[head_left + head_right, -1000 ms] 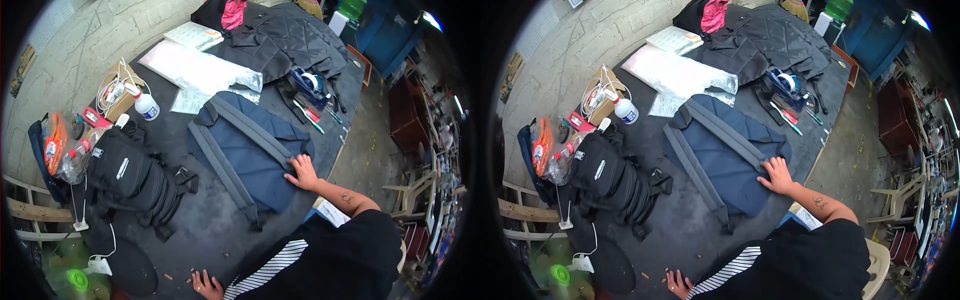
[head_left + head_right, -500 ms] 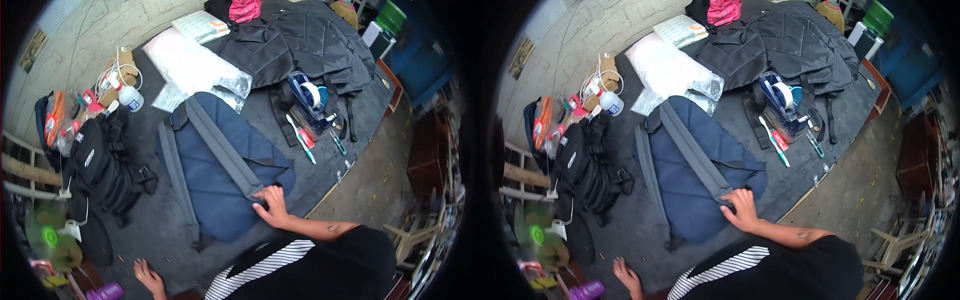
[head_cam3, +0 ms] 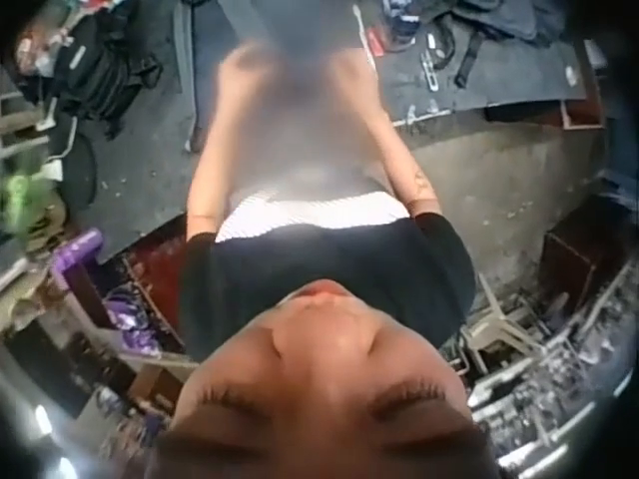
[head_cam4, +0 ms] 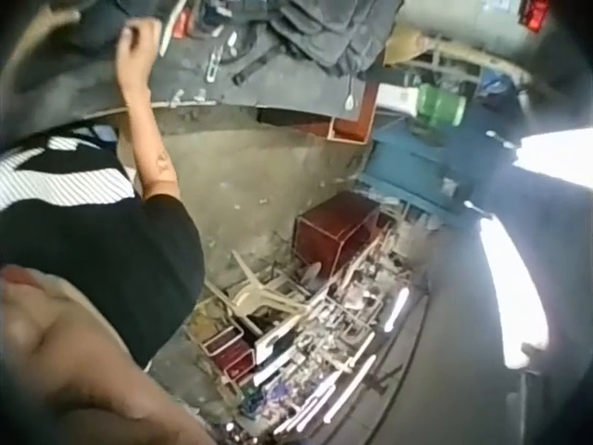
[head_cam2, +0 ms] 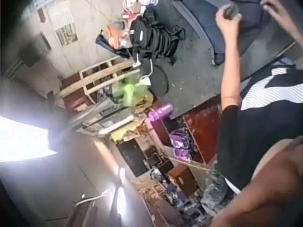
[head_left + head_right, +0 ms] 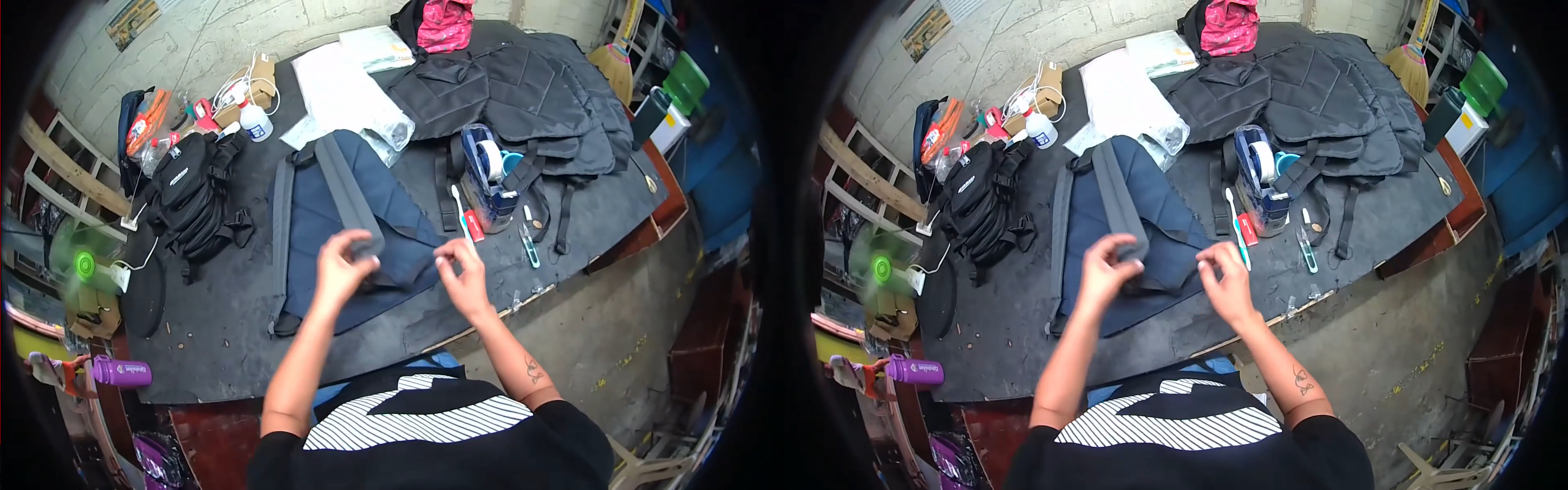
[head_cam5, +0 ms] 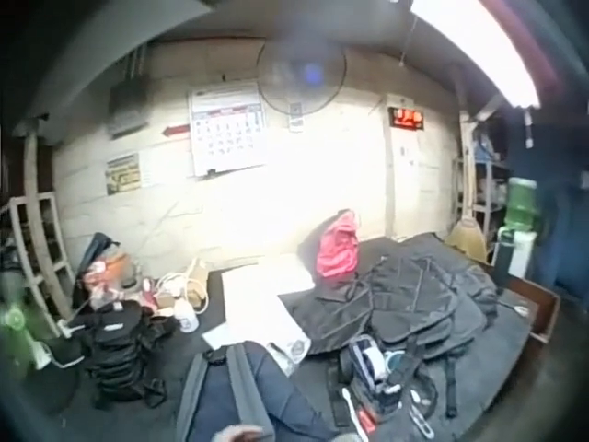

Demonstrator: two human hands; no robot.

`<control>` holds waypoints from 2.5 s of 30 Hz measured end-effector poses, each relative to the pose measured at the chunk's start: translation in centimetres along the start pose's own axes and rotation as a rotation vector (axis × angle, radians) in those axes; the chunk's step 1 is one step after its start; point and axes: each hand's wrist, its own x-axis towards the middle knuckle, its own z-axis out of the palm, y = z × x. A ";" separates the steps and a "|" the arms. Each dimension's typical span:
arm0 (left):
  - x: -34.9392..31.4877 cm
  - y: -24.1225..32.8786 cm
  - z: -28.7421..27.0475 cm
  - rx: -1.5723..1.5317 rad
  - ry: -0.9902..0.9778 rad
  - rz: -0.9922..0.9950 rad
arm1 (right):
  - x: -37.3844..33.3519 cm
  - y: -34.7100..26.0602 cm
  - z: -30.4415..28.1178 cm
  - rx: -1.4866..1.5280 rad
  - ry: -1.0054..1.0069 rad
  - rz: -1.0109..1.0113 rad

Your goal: Assembling and adjusting the straps and plastic buckles on a backpack at a manufacturing workbench.

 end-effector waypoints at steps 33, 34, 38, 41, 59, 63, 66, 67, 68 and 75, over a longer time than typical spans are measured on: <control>6.5 23.7 -7.6 -0.478 -0.127 0.881 | 1.2 0.6 11.0 -0.080 0.346 -0.145; 4.6 25.5 -7.6 -0.341 -0.072 0.941 | 2.1 0.5 11.7 0.017 0.366 -0.169; 3.5 27.6 -6.9 -0.369 -0.132 0.964 | 9.3 1.7 10.9 -0.212 0.459 -0.410; 7.2 23.1 -8.0 -0.413 -0.195 0.794 | 12.4 2.3 9.0 -0.653 0.097 -0.176; 11.9 15.9 -8.3 -0.531 -0.031 0.469 | 0.6 2.3 0.1 -0.437 0.154 0.015; 12.8 15.9 -8.2 -0.664 -0.105 0.396 | -0.5 4.0 -1.9 -0.732 0.127 0.147; 13.7 15.7 -8.4 -0.736 -0.204 0.356 | -2.2 5.1 -2.2 -0.832 0.095 0.072; 13.8 15.5 -8.3 -0.742 -0.205 0.357 | -2.6 5.5 -2.3 -0.874 0.073 -0.001; 14.1 15.3 -8.3 -0.729 -0.183 0.355 | -2.7 5.9 -2.1 -0.862 0.109 -0.031; 13.5 14.6 -8.0 -0.581 -0.167 0.440 | -3.6 6.6 -2.2 -0.783 0.214 0.046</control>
